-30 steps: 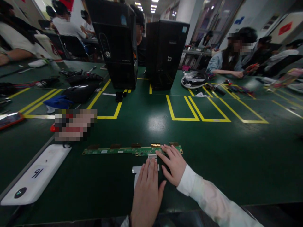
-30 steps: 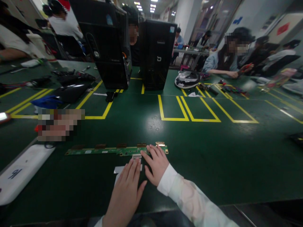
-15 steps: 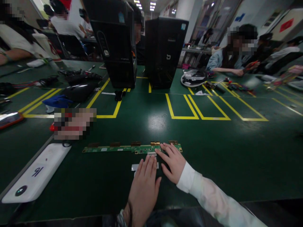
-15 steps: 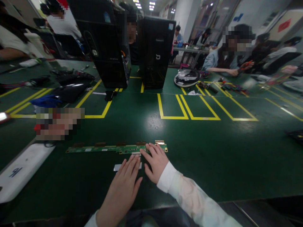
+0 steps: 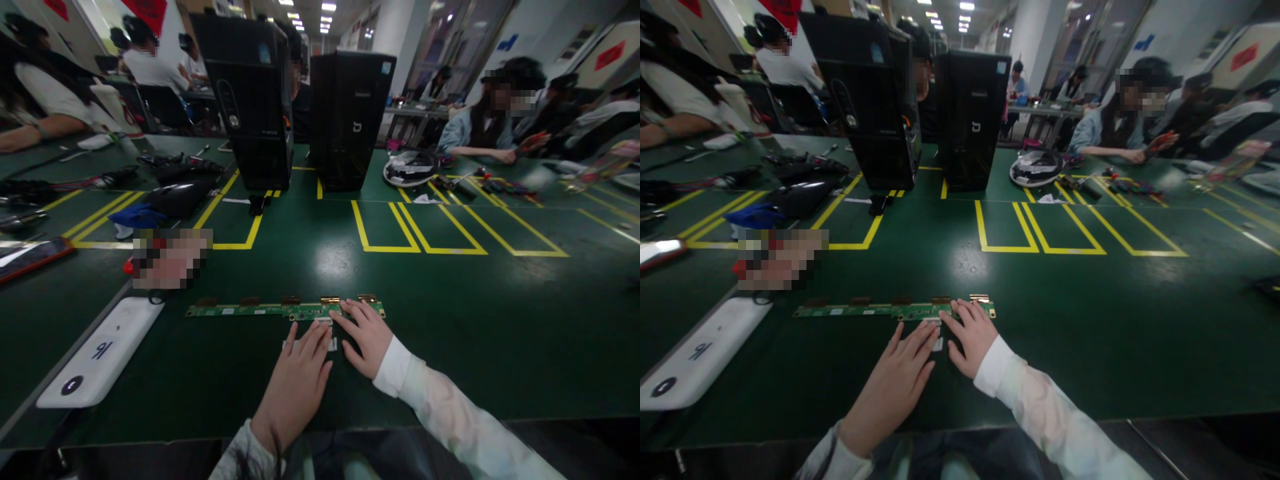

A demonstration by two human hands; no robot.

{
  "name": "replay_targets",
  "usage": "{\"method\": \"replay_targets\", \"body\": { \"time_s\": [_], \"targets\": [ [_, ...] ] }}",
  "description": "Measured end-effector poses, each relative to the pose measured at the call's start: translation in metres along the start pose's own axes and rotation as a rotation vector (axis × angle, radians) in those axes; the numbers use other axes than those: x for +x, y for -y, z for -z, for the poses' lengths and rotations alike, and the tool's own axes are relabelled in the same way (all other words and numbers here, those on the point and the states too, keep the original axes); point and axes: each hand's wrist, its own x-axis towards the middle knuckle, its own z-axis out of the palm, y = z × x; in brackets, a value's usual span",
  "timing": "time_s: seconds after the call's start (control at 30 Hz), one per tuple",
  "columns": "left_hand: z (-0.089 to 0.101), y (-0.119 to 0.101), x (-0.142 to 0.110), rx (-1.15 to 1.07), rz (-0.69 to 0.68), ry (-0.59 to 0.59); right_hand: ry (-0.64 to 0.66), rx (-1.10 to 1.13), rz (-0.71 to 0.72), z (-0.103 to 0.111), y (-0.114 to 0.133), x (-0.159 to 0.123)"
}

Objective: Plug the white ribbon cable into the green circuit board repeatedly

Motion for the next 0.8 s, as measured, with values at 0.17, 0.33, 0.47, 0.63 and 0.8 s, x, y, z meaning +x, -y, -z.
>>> {"method": "replay_targets", "body": {
  "time_s": [0.17,0.33,0.47,0.63,0.8],
  "targets": [
    [-0.009,-0.012,-0.005,0.085,0.031,-0.046,-0.018,-0.017,0.005,-0.005,-0.003,0.000],
    [-0.015,-0.020,-0.011,0.142,0.035,-0.082,-0.052,-0.029,-0.022,-0.007,-0.001,-0.006],
    [-0.014,-0.018,-0.011,0.141,0.014,-0.082,-0.115,-0.073,-0.115,-0.010,0.008,-0.017],
    [-0.013,-0.018,-0.008,0.111,0.029,-0.064,-0.152,-0.099,-0.142,-0.013,0.020,-0.024],
    [-0.010,-0.017,-0.005,0.092,0.032,-0.041,-0.091,-0.077,-0.129,-0.011,0.023,-0.018]
  ]
}}
